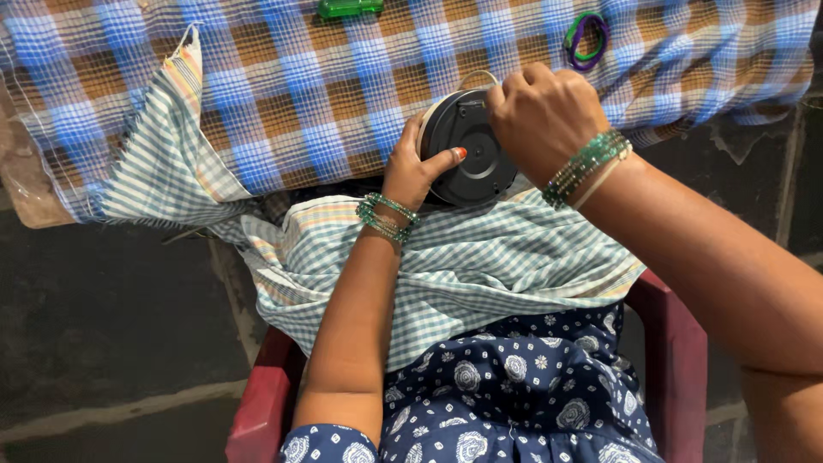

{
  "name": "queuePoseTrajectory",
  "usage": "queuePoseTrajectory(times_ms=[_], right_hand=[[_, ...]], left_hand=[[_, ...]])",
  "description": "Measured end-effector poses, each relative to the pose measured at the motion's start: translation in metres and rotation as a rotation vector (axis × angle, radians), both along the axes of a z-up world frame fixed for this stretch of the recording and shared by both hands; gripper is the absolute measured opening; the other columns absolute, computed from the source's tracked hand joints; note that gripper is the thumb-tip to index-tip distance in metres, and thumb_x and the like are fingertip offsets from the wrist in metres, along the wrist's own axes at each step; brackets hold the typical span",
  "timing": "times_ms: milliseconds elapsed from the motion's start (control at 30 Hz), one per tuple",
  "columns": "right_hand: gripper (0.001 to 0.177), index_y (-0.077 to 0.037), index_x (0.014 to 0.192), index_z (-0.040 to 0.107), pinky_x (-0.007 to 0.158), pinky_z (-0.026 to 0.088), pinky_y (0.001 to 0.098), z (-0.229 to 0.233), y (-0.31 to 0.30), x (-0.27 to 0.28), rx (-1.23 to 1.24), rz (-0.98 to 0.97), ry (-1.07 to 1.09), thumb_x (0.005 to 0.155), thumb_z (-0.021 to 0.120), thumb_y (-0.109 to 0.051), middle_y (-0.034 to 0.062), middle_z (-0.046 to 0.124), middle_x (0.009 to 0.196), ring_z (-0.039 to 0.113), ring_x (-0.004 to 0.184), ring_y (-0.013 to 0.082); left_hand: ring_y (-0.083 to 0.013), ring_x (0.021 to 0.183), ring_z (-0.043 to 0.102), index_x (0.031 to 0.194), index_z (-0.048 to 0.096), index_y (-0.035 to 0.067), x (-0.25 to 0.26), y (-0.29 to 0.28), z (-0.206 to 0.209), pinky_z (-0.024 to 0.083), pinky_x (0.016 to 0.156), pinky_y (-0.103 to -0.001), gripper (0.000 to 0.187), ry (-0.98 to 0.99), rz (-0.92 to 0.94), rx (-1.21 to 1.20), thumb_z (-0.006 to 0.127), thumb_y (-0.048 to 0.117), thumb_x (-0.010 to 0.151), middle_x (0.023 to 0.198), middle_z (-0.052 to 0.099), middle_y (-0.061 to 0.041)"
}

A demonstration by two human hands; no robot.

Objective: The person holds a circular black plastic base with a beige rim and uses a yellow-handled screwdriver to tighten screws on the base. They repeatedly rotate the object, probe screw holes, and attempt to secure the rim to the base while seated on a low chair.

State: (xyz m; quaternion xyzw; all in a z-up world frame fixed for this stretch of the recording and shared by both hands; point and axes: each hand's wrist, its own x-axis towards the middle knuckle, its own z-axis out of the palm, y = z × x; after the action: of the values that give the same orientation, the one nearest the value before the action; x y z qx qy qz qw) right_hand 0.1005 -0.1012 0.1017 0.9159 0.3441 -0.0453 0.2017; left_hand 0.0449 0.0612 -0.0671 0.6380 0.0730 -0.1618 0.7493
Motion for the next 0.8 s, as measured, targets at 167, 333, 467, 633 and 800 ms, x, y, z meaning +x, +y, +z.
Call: queuePoseTrajectory(times_ms=[167, 333, 467, 633, 800], right_hand=[[0.014, -0.011, 0.094, 0.072, 0.066, 0.052, 0.0318, 0.007, 0.003, 0.002, 0.000, 0.134, -0.121, 0.095, 0.066, -0.023, 0.0032, 0.071, 0.087, 0.065, 0.086, 0.0175], [0.013, -0.011, 0.091, 0.073, 0.084, 0.054, 0.0339, 0.014, 0.005, 0.001, -0.102, 0.190, -0.151, 0.092, 0.068, -0.023, 0.0009, 0.071, 0.089, 0.066, 0.096, 0.0165], [0.019, -0.005, 0.093, 0.072, 0.061, 0.057, 0.0314, 0.002, 0.011, 0.002, -0.141, 0.092, -0.039, 0.097, 0.064, -0.022, 0.0084, 0.072, 0.087, 0.069, 0.080, 0.0185], [0.018, -0.002, 0.097, 0.069, 0.052, 0.059, 0.0345, -0.005, 0.005, 0.001, 0.012, -0.033, 0.040, 0.092, 0.064, -0.018, 0.0134, 0.070, 0.082, 0.071, 0.073, 0.0229], [0.012, -0.005, 0.095, 0.070, 0.074, 0.061, 0.0340, 0.000, -0.003, -0.005, 0.097, 0.174, -0.092, 0.090, 0.065, -0.016, 0.0073, 0.068, 0.089, 0.070, 0.086, 0.0214]], left_hand=[[-0.0245, 0.118, 0.070, 0.142, 0.050, 0.002, -0.001, 0.000, 0.006, 0.055, 0.102, -0.037, 0.081, -0.032, 0.008, 0.102, 0.086, 0.031, 0.076, 0.129, 0.070, -0.015], [-0.0253, 0.115, 0.071, 0.142, 0.051, 0.005, -0.004, -0.002, 0.011, 0.055, 0.100, -0.037, 0.081, -0.055, -0.007, 0.209, 0.086, 0.036, 0.076, 0.126, 0.072, -0.015], [-0.0266, 0.117, 0.071, 0.142, 0.051, 0.007, -0.004, -0.003, 0.013, 0.055, 0.102, -0.038, 0.080, -0.058, 0.030, 0.171, 0.086, 0.039, 0.077, 0.128, 0.071, -0.015], [-0.0265, 0.114, 0.072, 0.139, 0.053, 0.009, -0.005, -0.003, 0.013, 0.055, 0.099, -0.038, 0.078, -0.061, 0.028, 0.232, 0.085, 0.039, 0.075, 0.126, 0.072, -0.014], [-0.0259, 0.112, 0.073, 0.137, 0.053, 0.009, -0.005, -0.004, 0.013, 0.057, 0.097, -0.038, 0.076, -0.054, 0.014, 0.225, 0.085, 0.041, 0.076, 0.124, 0.073, -0.013]])
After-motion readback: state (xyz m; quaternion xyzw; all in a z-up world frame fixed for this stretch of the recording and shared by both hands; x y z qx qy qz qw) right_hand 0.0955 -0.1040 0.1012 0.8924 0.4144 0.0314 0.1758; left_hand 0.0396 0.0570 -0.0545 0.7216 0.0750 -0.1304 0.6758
